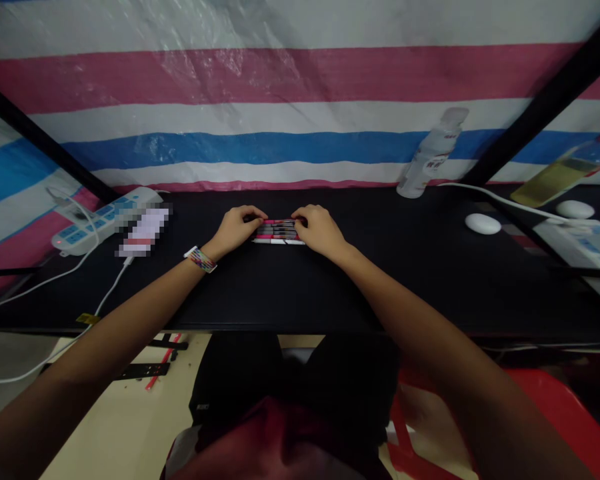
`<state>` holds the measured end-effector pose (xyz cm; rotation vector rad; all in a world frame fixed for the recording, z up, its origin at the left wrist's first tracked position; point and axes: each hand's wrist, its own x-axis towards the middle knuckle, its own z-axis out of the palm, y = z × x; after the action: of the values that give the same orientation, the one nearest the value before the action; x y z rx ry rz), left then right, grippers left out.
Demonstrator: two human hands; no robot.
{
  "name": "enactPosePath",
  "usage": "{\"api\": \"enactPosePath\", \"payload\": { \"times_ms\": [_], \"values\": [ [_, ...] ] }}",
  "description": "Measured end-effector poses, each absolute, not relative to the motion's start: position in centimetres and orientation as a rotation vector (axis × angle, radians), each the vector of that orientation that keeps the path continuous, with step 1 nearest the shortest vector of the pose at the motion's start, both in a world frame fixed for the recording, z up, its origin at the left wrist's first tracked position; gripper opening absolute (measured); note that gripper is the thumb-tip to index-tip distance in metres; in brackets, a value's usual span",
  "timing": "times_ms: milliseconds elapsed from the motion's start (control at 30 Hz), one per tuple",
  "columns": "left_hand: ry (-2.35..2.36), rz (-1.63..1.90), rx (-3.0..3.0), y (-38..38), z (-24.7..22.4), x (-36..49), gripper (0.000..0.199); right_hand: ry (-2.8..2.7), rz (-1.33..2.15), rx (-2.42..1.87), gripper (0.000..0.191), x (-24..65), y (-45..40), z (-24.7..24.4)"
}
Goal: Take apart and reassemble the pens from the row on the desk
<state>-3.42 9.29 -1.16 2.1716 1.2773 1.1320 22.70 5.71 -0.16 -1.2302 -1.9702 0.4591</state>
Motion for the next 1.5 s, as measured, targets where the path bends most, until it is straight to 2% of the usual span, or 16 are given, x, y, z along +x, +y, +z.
{"api": "enactPosePath", "payload": {
  "times_ms": [400,700,1033,1500],
  "values": [
    [1.261,1.136,2.18,8.0,-0.9,-2.2,0.016,-2.006,0.435,-1.253,0.026,22.7,5.8,-0.3],
    [1.201,1.205,2.149,7.5,-1.2,-1.6,0.019,-1.795,0.647,-1.206,0.026,21.6,5.5,-0.8],
    [1.16,1.253,1.91,6.9,-1.0,-0.5,0.016,-1.684,0.759,-1.16,0.025,20.4,5.2,-0.9],
    [1.086,1.242,1.691,6.0,-0.3,-0.1,0.014,-1.641,0.74,-1.117,0.02,20.4,5.1,-1.2]
  ]
}}
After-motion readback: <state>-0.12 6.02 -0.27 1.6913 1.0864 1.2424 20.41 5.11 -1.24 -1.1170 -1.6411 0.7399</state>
